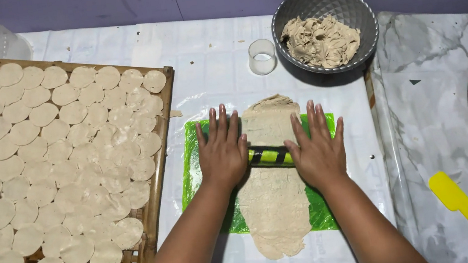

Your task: Flattening dough and preparing thin circular discs on a tray.

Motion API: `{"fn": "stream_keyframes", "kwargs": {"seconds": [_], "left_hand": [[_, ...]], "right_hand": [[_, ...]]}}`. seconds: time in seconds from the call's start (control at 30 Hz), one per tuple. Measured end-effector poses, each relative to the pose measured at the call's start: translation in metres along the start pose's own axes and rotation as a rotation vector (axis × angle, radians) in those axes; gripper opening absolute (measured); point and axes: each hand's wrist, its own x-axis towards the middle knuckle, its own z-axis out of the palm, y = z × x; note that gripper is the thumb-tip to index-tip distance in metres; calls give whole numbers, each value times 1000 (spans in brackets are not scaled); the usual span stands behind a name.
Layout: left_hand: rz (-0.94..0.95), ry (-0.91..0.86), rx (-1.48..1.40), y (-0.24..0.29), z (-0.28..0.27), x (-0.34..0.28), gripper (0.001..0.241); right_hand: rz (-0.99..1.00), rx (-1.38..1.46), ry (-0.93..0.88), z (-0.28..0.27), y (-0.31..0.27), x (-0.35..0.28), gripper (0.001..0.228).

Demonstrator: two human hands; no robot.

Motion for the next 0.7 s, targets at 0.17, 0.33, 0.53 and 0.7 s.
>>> {"fn": "stream_keyframes", "kwargs": {"seconds": [0.17, 0.33, 0.53, 0.7], "left_hand": [[54, 83, -100, -1, 8, -77, 59], [85, 85, -158, -2, 5, -123, 58], [76, 70, -225, 2, -26, -117, 68], [124, -10, -208, -13, -15, -109, 64]], "right_hand": [[-69, 77, 71, 9, -12, -80, 74], [-88, 65, 35, -5, -15, -131, 68], [111, 365, 354, -6, 59, -158, 22], [469, -53, 518, 36, 183, -184, 36]]}}
